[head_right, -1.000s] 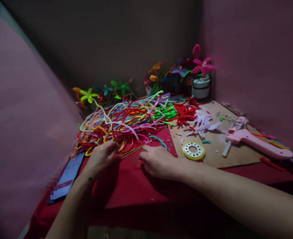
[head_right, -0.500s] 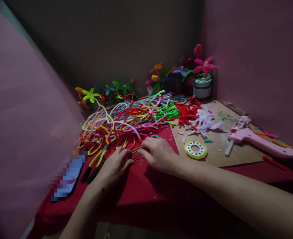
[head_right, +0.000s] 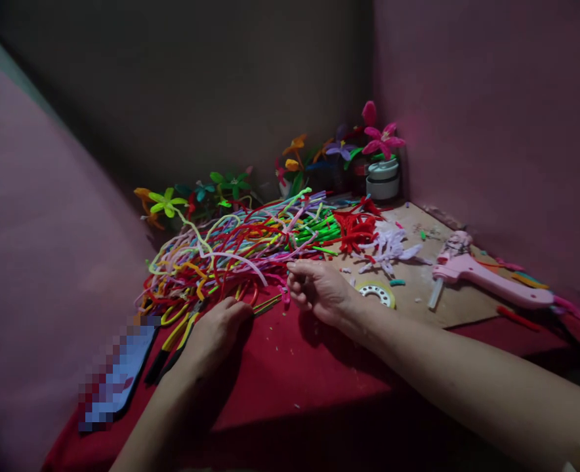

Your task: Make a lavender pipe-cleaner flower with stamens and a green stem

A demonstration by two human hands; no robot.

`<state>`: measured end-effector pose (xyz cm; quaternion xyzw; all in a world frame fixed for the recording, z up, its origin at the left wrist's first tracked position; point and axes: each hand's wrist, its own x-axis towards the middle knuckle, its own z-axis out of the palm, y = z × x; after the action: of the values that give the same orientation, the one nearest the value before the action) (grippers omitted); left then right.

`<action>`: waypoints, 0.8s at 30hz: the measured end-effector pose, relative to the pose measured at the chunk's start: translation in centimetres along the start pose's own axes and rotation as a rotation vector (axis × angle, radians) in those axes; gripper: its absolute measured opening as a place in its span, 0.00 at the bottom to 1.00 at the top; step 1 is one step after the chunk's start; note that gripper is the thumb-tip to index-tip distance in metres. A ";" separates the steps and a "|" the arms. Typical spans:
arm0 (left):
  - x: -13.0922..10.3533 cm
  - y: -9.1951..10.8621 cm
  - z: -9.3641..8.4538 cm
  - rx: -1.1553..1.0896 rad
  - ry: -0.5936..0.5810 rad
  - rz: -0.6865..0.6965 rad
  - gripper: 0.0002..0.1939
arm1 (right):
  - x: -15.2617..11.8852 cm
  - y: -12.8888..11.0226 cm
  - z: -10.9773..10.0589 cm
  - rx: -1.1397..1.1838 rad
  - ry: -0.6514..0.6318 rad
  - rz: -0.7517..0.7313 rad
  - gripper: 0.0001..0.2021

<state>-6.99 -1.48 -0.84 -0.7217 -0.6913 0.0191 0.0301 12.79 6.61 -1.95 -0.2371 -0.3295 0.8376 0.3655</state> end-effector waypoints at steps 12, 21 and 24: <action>3.4 1.1 -2.3 -0.241 0.092 0.056 0.10 | 0.3 0.8 0.2 0.028 -0.084 -0.008 0.19; 6.0 4.5 -3.0 -0.505 0.382 -0.065 0.12 | 0.1 1.0 0.5 -0.233 -0.124 -0.220 0.17; 6.7 5.6 -2.0 -0.865 0.348 -0.036 0.10 | 0.0 0.8 0.4 -0.517 -0.024 -0.332 0.19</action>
<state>-0.97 4.95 0.88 -0.6484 -0.6327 -0.3928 -0.1578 12.17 6.03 -2.27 -0.2553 -0.5704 0.6576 0.4208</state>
